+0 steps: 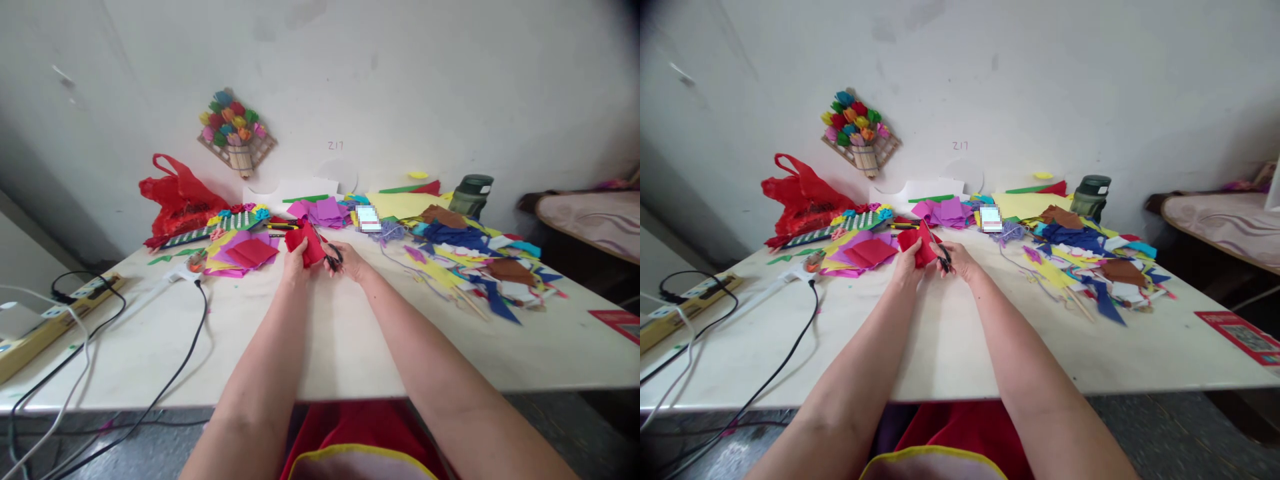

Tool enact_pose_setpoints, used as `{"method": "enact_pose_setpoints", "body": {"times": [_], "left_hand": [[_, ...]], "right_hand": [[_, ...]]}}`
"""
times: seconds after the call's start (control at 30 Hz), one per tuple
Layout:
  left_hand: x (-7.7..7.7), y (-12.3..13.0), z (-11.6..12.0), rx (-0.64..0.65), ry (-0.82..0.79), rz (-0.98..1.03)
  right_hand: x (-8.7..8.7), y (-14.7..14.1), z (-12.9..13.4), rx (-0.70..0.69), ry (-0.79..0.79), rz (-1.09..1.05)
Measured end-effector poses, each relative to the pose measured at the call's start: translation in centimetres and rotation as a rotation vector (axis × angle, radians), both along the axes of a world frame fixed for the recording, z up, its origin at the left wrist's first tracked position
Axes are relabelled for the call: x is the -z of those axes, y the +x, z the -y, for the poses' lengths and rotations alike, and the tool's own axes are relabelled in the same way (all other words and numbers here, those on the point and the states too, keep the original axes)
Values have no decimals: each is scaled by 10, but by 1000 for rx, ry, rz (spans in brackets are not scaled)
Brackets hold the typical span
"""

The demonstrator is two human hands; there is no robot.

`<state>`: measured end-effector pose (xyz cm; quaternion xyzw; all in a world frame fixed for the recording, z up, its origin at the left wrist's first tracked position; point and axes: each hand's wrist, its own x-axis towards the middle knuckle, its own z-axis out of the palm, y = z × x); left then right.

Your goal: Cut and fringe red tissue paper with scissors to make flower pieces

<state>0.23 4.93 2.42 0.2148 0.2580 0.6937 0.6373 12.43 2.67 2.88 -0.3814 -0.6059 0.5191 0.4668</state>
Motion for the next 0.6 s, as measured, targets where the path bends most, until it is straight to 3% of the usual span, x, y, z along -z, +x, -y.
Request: {"method": "enact_pose_setpoints", "body": {"times": [0.6], "left_hand": [[5, 1, -5, 12, 21, -20]], "right_hand": [[-4, -6, 3, 108, -11, -27]]}}
